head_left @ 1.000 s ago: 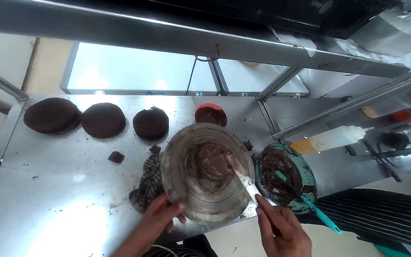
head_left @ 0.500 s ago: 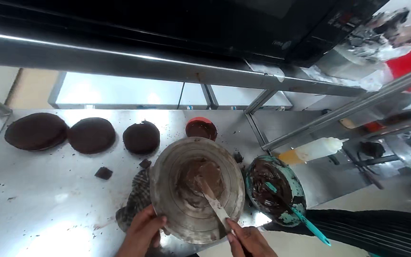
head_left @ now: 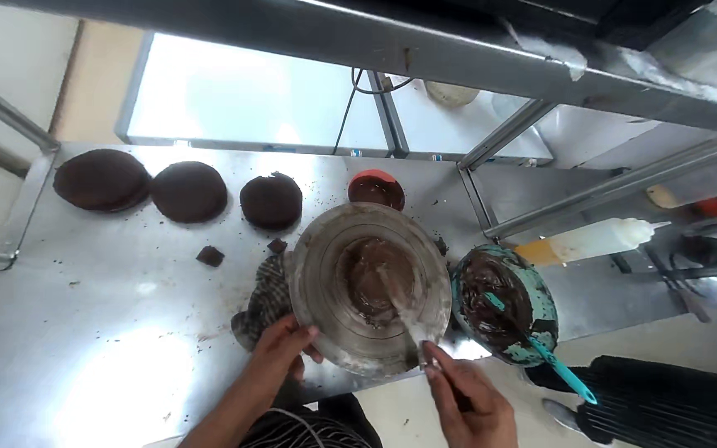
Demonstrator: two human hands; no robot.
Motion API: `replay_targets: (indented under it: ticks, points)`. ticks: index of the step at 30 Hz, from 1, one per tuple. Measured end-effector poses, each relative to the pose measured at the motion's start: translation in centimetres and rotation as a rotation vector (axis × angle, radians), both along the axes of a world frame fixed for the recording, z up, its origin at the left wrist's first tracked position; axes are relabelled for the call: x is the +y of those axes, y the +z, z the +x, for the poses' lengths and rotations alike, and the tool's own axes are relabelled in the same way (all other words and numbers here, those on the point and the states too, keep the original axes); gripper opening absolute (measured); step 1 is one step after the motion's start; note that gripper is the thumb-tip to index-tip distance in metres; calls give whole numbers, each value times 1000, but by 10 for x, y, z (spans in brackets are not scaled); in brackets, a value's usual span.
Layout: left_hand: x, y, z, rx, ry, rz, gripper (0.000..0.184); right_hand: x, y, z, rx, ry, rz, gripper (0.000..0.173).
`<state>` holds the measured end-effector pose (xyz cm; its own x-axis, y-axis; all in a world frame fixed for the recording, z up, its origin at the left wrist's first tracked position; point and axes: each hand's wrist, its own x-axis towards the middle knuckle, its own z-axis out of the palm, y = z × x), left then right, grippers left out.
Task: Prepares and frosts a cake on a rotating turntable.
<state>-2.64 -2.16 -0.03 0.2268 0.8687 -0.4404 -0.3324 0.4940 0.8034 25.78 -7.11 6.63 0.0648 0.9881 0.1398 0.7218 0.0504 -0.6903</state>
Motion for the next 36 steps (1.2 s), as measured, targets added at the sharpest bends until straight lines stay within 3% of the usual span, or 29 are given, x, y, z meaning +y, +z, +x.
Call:
replay_targets:
  ticks: [2, 5, 7, 9, 11, 13, 15, 18, 20, 22, 24, 26, 28, 30, 32, 34, 36]
  points:
    - [4, 2, 3, 11, 65, -15, 22, -7, 0, -5, -2, 21, -5, 27]
    - [3, 0, 0, 5, -73, 9, 17, -3, -2, 7, -195, -46, 97, 28]
    - [2, 0, -2, 13, -138, 5, 22, 3, -4, 9, -87, -48, 73, 29]
    - [5, 4, 0, 43, -61, -17, 27, 0, -3, 2, 57, -11, 4, 28]
    - [8, 4, 3, 67, 22, -14, 23, -2, -1, 0, -47, -14, 41, 27]
    - [4, 2, 2, 43, -57, 15, 17, 3, 0, 7, -205, -56, 97, 28]
    - [2, 1, 0, 26, -161, 10, 20, 11, -2, 8, -140, -69, 79, 29]
    - [4, 3, 6, 52, -32, -24, 25, 9, -3, -4, 27, -15, 10, 28]
    - [5, 3, 8, 60, 11, 2, 17, 7, -1, -3, -145, -9, 71, 27]
    - [2, 1, 4, 41, -136, 35, 17, 11, 1, 6, -249, -44, 115, 28]
    - [-1, 0, 2, 24, -186, 17, 24, 17, -1, 8, -147, -43, 94, 28]
    - [0, 3, 7, 44, -49, -25, 25, 15, -3, -1, 8, -2, 24, 28]
    - [2, 3, 11, 49, 67, -25, 19, 7, -4, -7, -58, 14, 47, 27]
    - [1, 1, 7, 23, -26, 18, 16, 6, -3, -1, -220, -25, 106, 28]
    - [-2, 0, 3, 8, -136, 9, 21, 13, -3, 5, -196, -60, 110, 29]
    - [0, 3, 4, 34, -73, -28, 29, 17, -5, 0, -23, -34, 47, 29]
    - [3, 3, 9, 64, 56, -44, 25, 14, -5, -9, 10, 3, 29, 28]
